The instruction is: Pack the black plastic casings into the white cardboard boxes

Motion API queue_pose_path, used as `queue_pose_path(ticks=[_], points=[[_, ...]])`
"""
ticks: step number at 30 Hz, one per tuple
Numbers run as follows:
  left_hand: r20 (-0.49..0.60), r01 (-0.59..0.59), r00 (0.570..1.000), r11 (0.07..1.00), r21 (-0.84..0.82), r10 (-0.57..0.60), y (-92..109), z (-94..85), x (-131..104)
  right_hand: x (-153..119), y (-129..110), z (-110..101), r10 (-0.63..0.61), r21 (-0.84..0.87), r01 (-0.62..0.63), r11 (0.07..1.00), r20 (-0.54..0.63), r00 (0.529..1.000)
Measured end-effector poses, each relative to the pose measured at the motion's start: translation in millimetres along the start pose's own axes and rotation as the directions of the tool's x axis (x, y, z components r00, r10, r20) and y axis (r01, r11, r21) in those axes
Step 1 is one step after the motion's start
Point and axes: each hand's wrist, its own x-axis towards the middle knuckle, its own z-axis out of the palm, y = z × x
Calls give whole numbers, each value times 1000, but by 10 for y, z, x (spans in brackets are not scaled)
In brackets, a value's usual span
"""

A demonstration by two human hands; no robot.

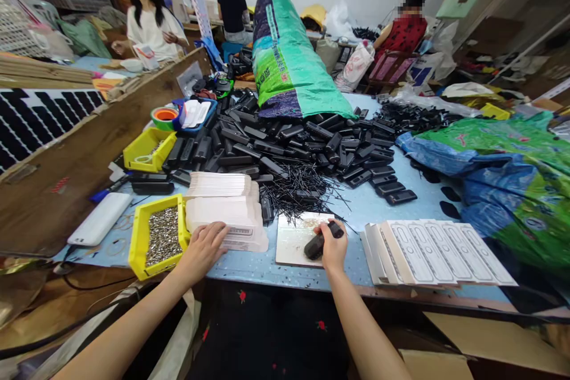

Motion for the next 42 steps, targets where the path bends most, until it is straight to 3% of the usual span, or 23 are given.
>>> queue_pose_path(ticks=[2,3,5,8,12,17,18,20,22,24,28,30,32,33,35,36,38,40,42], points=[[57,-23,998,1000,4,22,31,-78,104,76,83,-11,-103,-224,79,971,-97,990],[96,-36,995,999,1,35,49,-122,154,110,112,-25,-203,-332,166,929,-82,976],[158,-65,985,998,-5,65,86,-193,233,158,152,-58,-364,-477,340,810,45,930],[188,-76,979,997,1,74,146,-233,291,187,190,-88,-464,-524,489,697,191,865],[250,-3,968,999,-32,11,241,-304,366,224,233,-96,-492,-524,521,674,208,846],[480,115,877,971,-209,-1,294,-706,534,74,25,-87,-550,-476,511,716,66,832],[500,151,865,937,-316,29,312,-791,547,-33,-84,-62,-573,-418,545,727,67,817],[497,236,859,771,-592,119,394,-904,538,-307,-344,30,-625,-268,667,695,233,745],[456,304,871,528,-793,184,542,-914,494,-584,-598,163,-626,-154,784,602,519,583],[441,365,883,357,-860,161,719,-829,433,-773,-771,287,-582,-139,837,529,658,478],[460,452,883,96,-887,97,901,-582,287,-844,-798,312,-481,-90,845,527,788,384],[516,511,856,97,-854,29,863,-528,214,-826,-721,232,-371,-73,822,564,867,332],[563,562,822,265,-783,-81,787,-554,162,-821,-639,164,-278,-103,764,637,894,352],[551,550,827,370,-749,-113,755,-590,150,-823,-600,150,-252,-114,706,699,885,392],[470,419,882,520,-744,-39,735,-677,156,-829,-532,169,-226,-84,496,864,817,531],[422,337,906,549,-765,31,755,-711,175,-833,-504,196,-194,-34,350,936,780,595],[351,246,930,531,-811,105,853,-733,233,-836,-468,260,-103,66,81,995,745,659],[334,288,943,475,-832,13,997,-694,305,-834,-466,302,-88,117,-4,993,768,635],[334,372,928,393,-841,-163,1136,-633,378,-829,-495,307,-168,156,71,985,801,575]])
